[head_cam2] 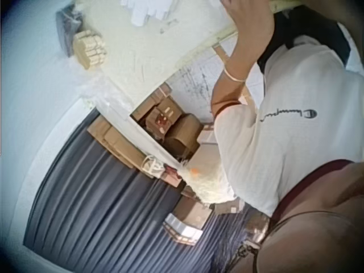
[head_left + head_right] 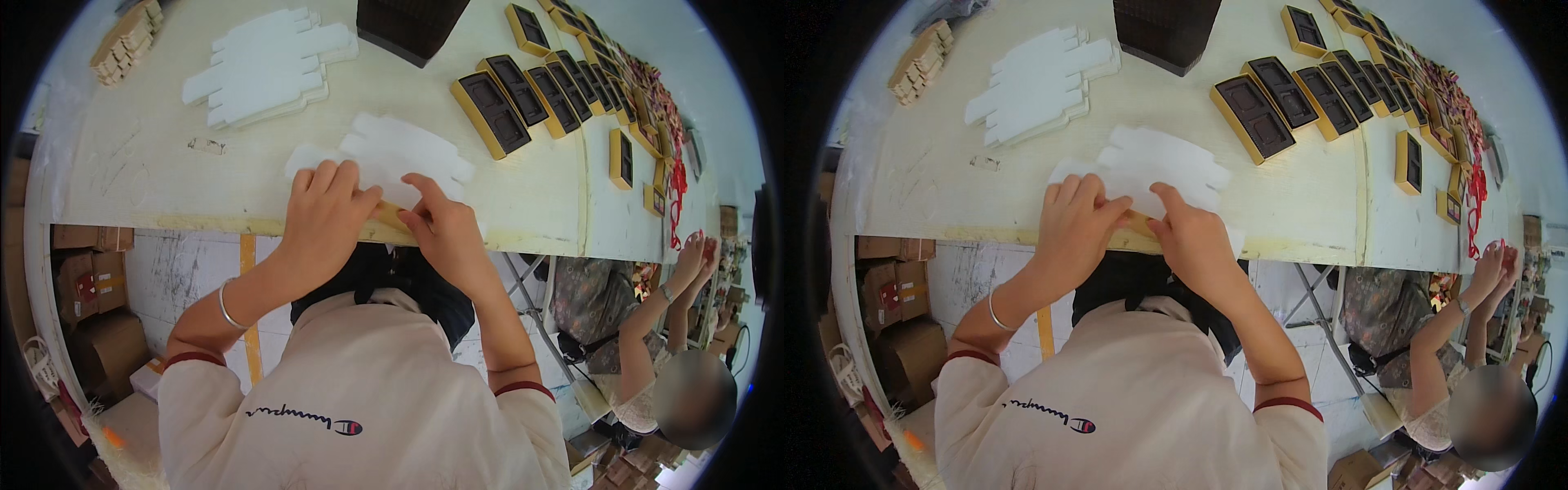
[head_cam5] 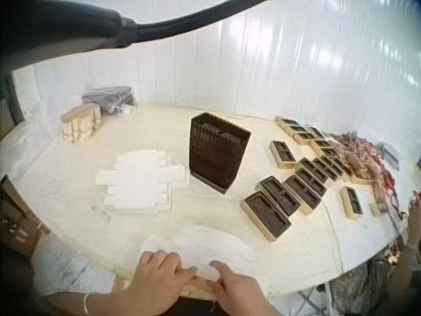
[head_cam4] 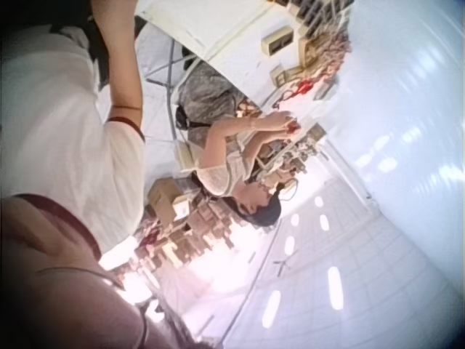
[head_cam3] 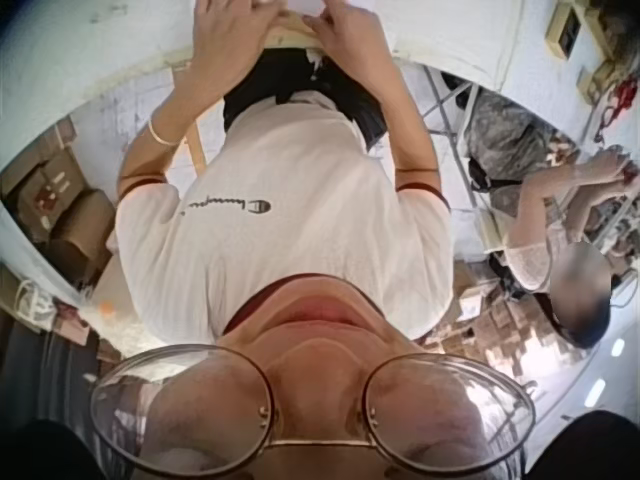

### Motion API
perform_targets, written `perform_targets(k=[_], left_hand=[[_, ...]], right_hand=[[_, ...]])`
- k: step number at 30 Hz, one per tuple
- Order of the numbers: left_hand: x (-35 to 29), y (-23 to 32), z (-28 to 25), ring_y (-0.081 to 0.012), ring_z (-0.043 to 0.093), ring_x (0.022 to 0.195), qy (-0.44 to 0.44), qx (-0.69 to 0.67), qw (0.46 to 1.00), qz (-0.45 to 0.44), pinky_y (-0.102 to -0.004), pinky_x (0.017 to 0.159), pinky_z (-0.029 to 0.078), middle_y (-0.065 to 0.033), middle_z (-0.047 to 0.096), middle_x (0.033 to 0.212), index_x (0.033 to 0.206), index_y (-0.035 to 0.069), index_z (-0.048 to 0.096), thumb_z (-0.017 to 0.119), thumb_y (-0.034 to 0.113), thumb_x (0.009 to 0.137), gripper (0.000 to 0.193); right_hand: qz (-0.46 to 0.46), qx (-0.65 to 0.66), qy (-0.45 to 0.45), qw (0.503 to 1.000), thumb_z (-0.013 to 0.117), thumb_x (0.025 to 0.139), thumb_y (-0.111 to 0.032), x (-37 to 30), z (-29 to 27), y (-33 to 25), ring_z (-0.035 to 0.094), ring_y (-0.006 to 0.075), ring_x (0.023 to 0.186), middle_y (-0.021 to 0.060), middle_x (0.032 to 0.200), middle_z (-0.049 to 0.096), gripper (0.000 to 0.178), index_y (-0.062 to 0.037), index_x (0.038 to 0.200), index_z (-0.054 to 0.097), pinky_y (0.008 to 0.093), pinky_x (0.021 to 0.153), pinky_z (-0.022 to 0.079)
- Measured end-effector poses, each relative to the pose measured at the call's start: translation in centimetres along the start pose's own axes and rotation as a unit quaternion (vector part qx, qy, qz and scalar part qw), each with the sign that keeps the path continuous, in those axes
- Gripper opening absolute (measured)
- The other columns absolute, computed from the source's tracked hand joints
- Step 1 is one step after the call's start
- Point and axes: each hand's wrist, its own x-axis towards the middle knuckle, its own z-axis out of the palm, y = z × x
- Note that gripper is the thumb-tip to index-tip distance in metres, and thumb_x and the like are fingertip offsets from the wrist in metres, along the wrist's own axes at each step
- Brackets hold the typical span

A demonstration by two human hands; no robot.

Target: The person assembles small rectangular boxes by folding flat cardboard pieces into shape and inserting them into black plastic trays. The person repeatedly picks up a flat piece, folds it into a box, and places it into a tray, then sets the completed unit aside.

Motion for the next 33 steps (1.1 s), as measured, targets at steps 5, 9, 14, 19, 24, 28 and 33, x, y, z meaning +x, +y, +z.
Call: perform_targets(k=[5, 9, 14, 19, 24, 28, 33], left_hand=[[0.4, 0.2, -0.2, -0.0326, 0.058, 0.077, -0.086, -0.136, 0.974, -0.159, -0.0401, 0.068, 0.046, -0.011, 0.059, 0.088, 0.11, 0.007, 0.058, 0.064, 0.016, 0.087, 0.025], [0.2, -1.9, -1.3, -0.034, 0.061, 0.083, -0.143, -0.163, 0.964, -0.153, -0.0402, 0.072, 0.047, -0.0129, 0.062, 0.097, 0.115, 0.007, 0.053, 0.059, 0.01, 0.087, 0.028], [1.7, -3.6, -0.1, -0.0323, 0.06, 0.087, -0.086, -0.147, 0.985, -0.04, -0.0417, 0.075, 0.048, -0.0137, 0.062, 0.096, 0.124, 0.011, 0.049, 0.055, 0.001, 0.086, 0.04], [4.6, -3.0, 0.7, -0.0318, 0.059, 0.09, -0.153, -0.134, 0.978, -0.037, -0.0411, 0.079, 0.047, -0.0123, 0.061, 0.095, 0.124, 0.013, 0.05, 0.057, -0.001, 0.084, 0.043], [4.9, -4.4, 1.5, -0.0295, 0.06, 0.088, -0.139, -0.196, 0.971, -0.009, -0.0393, 0.077, 0.048, -0.0116, 0.062, 0.091, 0.12, 0.013, 0.052, 0.057, 0.0, 0.084, 0.038], [4.6, -4.7, 2.3, -0.0292, 0.059, 0.086, -0.086, -0.198, 0.976, 0.034, -0.0394, 0.073, 0.048, -0.0113, 0.062, 0.088, 0.116, 0.012, 0.054, 0.057, 0.001, 0.085, 0.033], [4.3, -3.6, 1.4, -0.0283, 0.06, 0.086, -0.108, -0.195, 0.975, -0.018, -0.0365, 0.074, 0.049, -0.0069, 0.062, 0.099, 0.105, 0.01, 0.057, 0.058, -0.002, 0.082, 0.026]], right_hand=[[0.066, 0.544, -0.101, 0.831, 0.058, 0.088, 0.001, -1.3, 3.1, 0.3, 0.061, 0.0225, 0.092, 0.0185, 0.104, 0.061, 0.064, -0.0077, 0.145, 0.03, 0.0326, 0.083, 0.05], [-0.133, 0.16, 0.022, 0.978, 0.065, 0.084, -0.004, -3.4, 0.5, 0.2, 0.052, 0.0342, 0.116, 0.0204, 0.13, 0.05, 0.06, -0.007, 0.139, 0.043, 0.0367, 0.096, 0.044], [-0.262, -0.232, 0.025, 0.937, 0.074, 0.066, -0.014, -5.4, -1.5, 3.6, 0.054, 0.0313, 0.111, 0.0134, 0.123, 0.055, 0.051, -0.0075, 0.115, 0.063, 0.0424, 0.097, 0.043], [-0.271, -0.157, 0.069, 0.947, 0.067, 0.065, -0.005, -4.1, 0.0, 3.3, 0.056, 0.0237, 0.088, 0.0065, 0.095, 0.057, 0.026, -0.0058, 0.091, 0.066, 0.0376, 0.08, 0.045], [-0.2, -0.266, 0.182, 0.925, 0.063, 0.073, -0.007, -0.3, 1.8, 1.5, 0.056, 0.0268, 0.094, 0.0117, 0.1, 0.057, 0.024, -0.0044, 0.097, 0.063, 0.0396, 0.081, 0.044], [-0.321, -0.222, 0.134, 0.911, 0.064, 0.073, -0.01, -1.7, 2.8, 2.2, 0.056, 0.0278, 0.097, 0.0118, 0.105, 0.055, 0.031, -0.0028, 0.103, 0.062, 0.04, 0.085, 0.045], [-0.279, -0.193, 0.115, 0.934, 0.068, 0.073, -0.009, -2.1, 3.6, 1.8, 0.056, 0.0275, 0.096, 0.0106, 0.102, 0.056, 0.03, -0.0006, 0.101, 0.062, 0.0387, 0.081, 0.046]])
